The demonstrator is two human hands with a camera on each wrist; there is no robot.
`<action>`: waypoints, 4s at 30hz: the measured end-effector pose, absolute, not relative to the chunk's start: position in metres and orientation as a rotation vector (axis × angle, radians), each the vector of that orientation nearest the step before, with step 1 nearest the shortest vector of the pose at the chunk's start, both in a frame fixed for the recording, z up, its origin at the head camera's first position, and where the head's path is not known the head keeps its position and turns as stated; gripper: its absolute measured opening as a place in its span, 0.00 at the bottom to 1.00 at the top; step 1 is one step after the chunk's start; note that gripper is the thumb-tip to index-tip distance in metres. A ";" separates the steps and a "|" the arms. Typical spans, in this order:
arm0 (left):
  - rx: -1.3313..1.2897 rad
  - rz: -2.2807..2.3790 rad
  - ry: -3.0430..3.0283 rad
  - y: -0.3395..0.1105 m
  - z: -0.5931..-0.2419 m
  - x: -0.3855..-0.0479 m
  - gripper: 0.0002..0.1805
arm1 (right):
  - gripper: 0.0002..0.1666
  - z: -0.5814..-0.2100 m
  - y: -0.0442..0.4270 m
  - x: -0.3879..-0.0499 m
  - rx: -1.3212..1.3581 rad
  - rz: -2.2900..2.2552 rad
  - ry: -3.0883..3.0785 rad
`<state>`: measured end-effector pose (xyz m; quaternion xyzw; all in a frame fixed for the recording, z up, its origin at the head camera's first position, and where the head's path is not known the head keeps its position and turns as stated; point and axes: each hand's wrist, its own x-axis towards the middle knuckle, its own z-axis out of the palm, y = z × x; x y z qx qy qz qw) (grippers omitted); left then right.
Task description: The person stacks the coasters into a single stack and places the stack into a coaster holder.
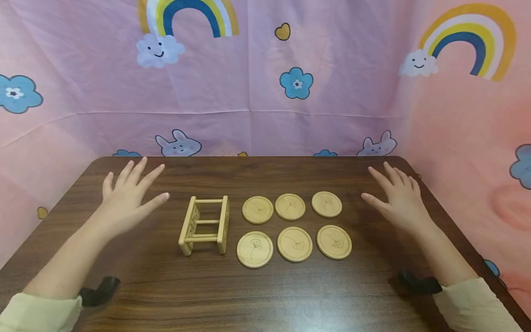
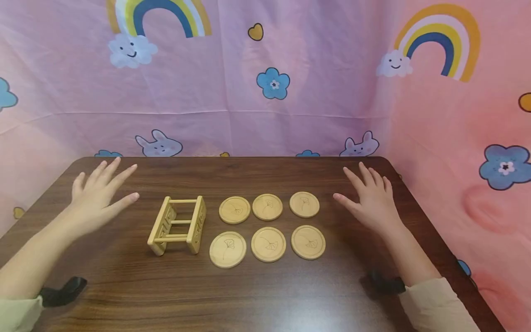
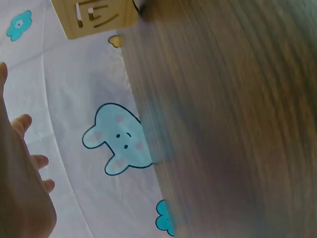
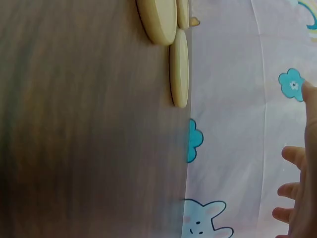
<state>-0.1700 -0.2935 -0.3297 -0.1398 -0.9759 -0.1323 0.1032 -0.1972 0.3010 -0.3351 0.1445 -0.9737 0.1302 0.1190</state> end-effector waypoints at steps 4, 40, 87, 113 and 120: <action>-0.449 -0.417 -2.855 -0.288 -0.330 -0.166 0.39 | 0.44 -0.338 0.296 -0.190 0.456 0.402 -2.812; -0.750 -1.108 -2.707 -0.266 -0.373 -0.154 0.51 | 0.45 -0.383 0.264 -0.150 0.855 0.870 -2.685; -0.843 -1.722 -2.618 -0.270 -0.403 -0.160 0.54 | 0.47 -0.413 0.251 -0.139 0.967 0.998 -2.784; -0.856 -1.904 -2.520 -0.268 -0.409 -0.160 0.53 | 0.46 -0.419 0.252 -0.143 0.959 0.969 -2.704; -0.846 -1.912 -2.517 -0.268 -0.409 -0.160 0.54 | 0.46 -0.419 0.252 -0.144 0.975 0.985 -2.648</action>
